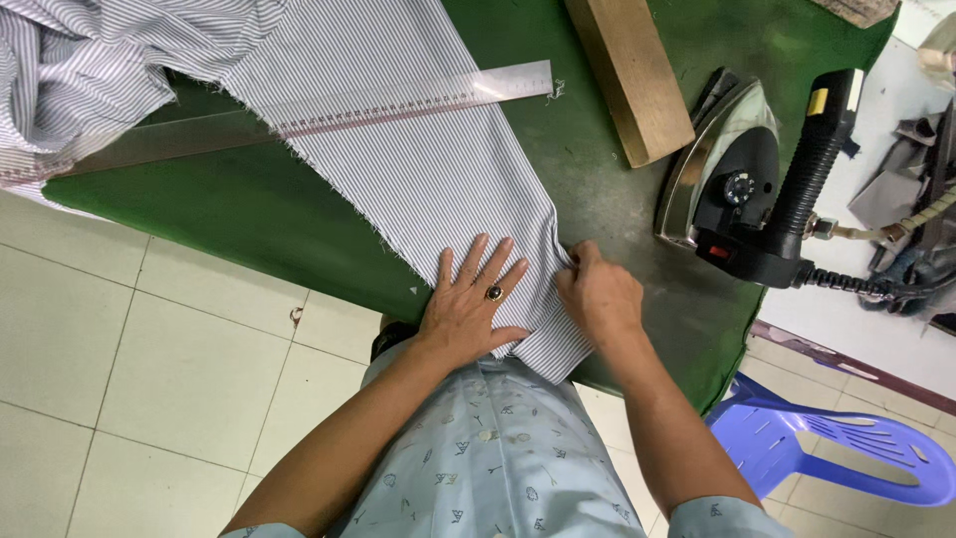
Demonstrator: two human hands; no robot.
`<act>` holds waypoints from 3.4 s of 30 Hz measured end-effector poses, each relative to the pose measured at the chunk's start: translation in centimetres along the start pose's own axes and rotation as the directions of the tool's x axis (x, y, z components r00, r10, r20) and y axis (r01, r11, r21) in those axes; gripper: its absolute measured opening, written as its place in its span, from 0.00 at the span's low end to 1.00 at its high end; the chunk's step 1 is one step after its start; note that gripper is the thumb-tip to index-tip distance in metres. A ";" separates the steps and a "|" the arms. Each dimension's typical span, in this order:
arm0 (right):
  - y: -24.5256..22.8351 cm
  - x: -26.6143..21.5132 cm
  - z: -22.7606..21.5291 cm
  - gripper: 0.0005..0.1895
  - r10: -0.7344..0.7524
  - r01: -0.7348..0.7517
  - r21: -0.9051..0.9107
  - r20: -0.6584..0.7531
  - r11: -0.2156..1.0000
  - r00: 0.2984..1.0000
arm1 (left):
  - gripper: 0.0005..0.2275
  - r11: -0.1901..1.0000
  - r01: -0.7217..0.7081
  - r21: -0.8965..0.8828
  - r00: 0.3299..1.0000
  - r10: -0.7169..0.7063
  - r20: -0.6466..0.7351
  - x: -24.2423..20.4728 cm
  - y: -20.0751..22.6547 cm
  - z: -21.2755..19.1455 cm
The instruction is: The person irons a striped shirt on a green ironing board, smoothing the fabric with their hands and using a steam iron. They then use a ruler and a yellow sponge to press and shape the shirt cuff.
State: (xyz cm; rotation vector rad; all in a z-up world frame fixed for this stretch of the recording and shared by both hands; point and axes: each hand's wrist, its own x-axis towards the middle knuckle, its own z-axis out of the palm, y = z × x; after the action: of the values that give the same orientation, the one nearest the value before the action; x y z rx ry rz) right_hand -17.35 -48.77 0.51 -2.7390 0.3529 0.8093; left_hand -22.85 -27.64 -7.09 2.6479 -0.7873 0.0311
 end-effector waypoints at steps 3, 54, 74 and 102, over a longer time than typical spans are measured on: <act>-0.3 -1.1 -0.9 0.16 -0.056 0.055 0.015 0.029 0.998 0.998 | 0.45 1.000 0.012 0.007 1.000 -0.012 0.016 -0.2 0.1 0.2; 3.9 -8.4 -0.8 0.15 -0.211 0.178 0.271 0.095 0.946 0.973 | 0.08 0.902 -0.211 -0.378 0.973 0.157 -0.169 -4.8 1.0 0.1; 7.3 -10.1 3.2 0.17 -0.330 0.253 0.815 -0.081 0.521 0.941 | 0.02 0.812 0.000 -0.584 0.986 -0.099 -0.136 -3.5 0.5 0.6; 0.6 -9.8 -1.9 0.35 -0.352 0.275 0.640 -0.008 0.718 0.936 | 0.24 0.692 0.210 -0.691 0.955 -0.295 -0.004 -3.8 1.6 -0.6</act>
State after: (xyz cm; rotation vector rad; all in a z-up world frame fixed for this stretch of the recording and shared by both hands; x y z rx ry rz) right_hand -24.56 -48.42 7.39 -2.0220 0.0938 0.6029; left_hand -26.87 -26.65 -6.47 1.9824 -0.2870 -0.1536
